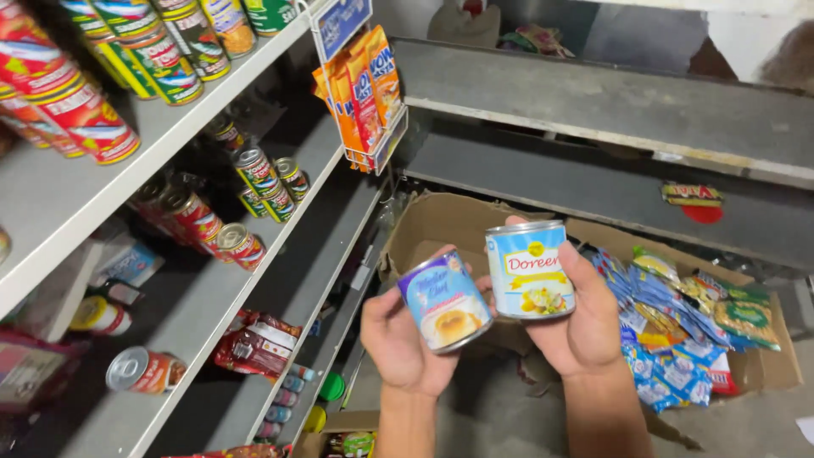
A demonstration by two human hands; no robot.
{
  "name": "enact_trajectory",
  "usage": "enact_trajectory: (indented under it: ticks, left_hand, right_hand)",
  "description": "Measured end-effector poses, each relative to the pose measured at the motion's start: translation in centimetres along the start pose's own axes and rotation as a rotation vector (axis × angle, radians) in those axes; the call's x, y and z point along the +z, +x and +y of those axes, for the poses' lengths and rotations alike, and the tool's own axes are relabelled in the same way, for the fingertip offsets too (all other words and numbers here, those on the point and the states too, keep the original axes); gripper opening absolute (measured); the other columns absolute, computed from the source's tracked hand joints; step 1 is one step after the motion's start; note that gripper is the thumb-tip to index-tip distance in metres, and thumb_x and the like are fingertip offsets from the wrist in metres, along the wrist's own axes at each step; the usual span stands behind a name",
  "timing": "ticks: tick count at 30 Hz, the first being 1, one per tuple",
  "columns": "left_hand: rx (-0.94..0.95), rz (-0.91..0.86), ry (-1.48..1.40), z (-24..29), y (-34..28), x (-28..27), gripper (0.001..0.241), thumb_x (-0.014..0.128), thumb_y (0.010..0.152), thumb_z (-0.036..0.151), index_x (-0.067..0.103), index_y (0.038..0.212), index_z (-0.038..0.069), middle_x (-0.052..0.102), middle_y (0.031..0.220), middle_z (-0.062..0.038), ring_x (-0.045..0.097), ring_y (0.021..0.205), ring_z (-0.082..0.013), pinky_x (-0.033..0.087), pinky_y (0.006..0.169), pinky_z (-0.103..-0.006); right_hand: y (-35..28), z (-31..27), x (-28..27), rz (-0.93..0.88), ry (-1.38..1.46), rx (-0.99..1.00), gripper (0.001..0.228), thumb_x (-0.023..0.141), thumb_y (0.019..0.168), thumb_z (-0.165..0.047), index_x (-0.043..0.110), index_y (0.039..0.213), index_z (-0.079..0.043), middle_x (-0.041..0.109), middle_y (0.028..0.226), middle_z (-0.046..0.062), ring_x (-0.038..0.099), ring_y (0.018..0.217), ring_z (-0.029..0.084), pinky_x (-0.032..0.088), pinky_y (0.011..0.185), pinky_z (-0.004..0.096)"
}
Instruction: Organizing various canned food items on a shelf in a pantry or storage area.
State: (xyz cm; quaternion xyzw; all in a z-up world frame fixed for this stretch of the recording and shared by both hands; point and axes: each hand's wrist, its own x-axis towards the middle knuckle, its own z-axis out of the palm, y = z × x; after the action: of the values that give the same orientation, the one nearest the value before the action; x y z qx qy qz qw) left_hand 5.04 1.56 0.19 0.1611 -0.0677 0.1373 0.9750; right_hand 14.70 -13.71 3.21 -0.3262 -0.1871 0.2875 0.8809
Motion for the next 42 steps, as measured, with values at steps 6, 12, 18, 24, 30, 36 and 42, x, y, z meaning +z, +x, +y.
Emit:
enact_trajectory:
  ticks: [6, 12, 18, 24, 30, 36, 42]
  left_hand:
    - [-0.031, 0.035, 0.146, 1.8, 0.0, 1.2, 0.086, 0.055, 0.076, 0.032, 0.038, 0.15, -0.009, 0.06, 0.128, -0.026, 0.068, 0.114, -0.0487, 0.057, 0.092, -0.0634]
    - [-0.126, -0.123, 0.069, -0.3, 0.4, 0.6, 0.086, 0.058, 0.086, 0.033, 0.036, 0.16, -0.005, 0.064, 0.123, -0.026, 0.068, 0.107, -0.0408, 0.06, 0.081, -0.061]
    - [-0.097, -0.106, 0.151, -4.6, 4.7, 0.1, 0.08, 0.073, 0.089, 0.028, 0.038, 0.155, -0.002, 0.065, 0.112, -0.025, 0.07, 0.103, -0.0386, 0.062, 0.078, -0.0577]
    - [-0.095, -0.109, 0.133, -10.8, 9.5, 1.5, 0.078, 0.077, 0.083, 0.013, 0.039, 0.151, -0.002, 0.065, 0.113, -0.024, 0.07, 0.104, -0.0367, 0.063, 0.08, -0.0561]
    - [-0.096, -0.112, 0.09, -15.2, 13.2, 3.9, 0.076, 0.073, 0.085, 0.014, 0.04, 0.152, 0.001, 0.064, 0.112, -0.022, 0.071, 0.1, -0.0377, 0.063, 0.077, -0.0558]
    - [-0.132, -0.102, 0.12, -17.6, 15.8, 4.4, 0.074, 0.071, 0.085, 0.018, 0.041, 0.15, -0.001, 0.064, 0.11, -0.022, 0.072, 0.1, -0.0379, 0.063, 0.077, -0.0568]
    - [-0.176, -0.102, 0.178, -18.4, 17.4, 4.8, 0.073, 0.07, 0.084, 0.019, 0.042, 0.148, -0.001, 0.065, 0.109, -0.024, 0.072, 0.099, -0.0377, 0.063, 0.075, -0.0554]
  right_hand:
    - [-0.7, 0.4, 0.1, 0.017, 0.011, -0.065, 0.066, 0.048, 0.106, -0.041, 0.046, 0.153, 0.005, 0.066, 0.13, 0.023, 0.069, 0.103, 0.037, 0.056, 0.087, 0.049]
    - [-1.1, 0.1, -1.8, 0.101, 0.024, -0.061, 0.065, 0.049, 0.106, -0.04, 0.047, 0.153, 0.005, 0.066, 0.127, 0.02, 0.068, 0.1, 0.036, 0.055, 0.086, 0.053]
    - [0.6, -3.5, -4.9, 0.222, -0.011, -0.036, 0.065, 0.046, 0.099, -0.04, 0.048, 0.149, 0.002, 0.067, 0.125, 0.018, 0.069, 0.097, 0.036, 0.056, 0.086, 0.053]
    - [2.1, -9.4, -9.2, 0.199, -0.088, -0.091, 0.064, 0.048, 0.103, -0.04, 0.047, 0.15, 0.003, 0.066, 0.123, 0.02, 0.067, 0.096, 0.036, 0.055, 0.086, 0.05]
    - [2.8, -14.2, -11.9, 0.225, -0.077, -0.109, 0.064, 0.046, 0.102, -0.04, 0.049, 0.15, 0.002, 0.067, 0.12, 0.019, 0.068, 0.095, 0.035, 0.055, 0.083, 0.048]
    - [3.4, -16.8, -13.5, 0.266, -0.105, -0.104, 0.066, 0.045, 0.099, -0.041, 0.049, 0.15, 0.0, 0.069, 0.119, 0.017, 0.069, 0.093, 0.033, 0.057, 0.079, 0.046]
    - [3.2, -17.6, -14.6, 0.221, -0.09, -0.156, 0.065, 0.046, 0.102, -0.042, 0.049, 0.152, -0.001, 0.068, 0.119, 0.018, 0.07, 0.093, 0.033, 0.056, 0.066, 0.047]
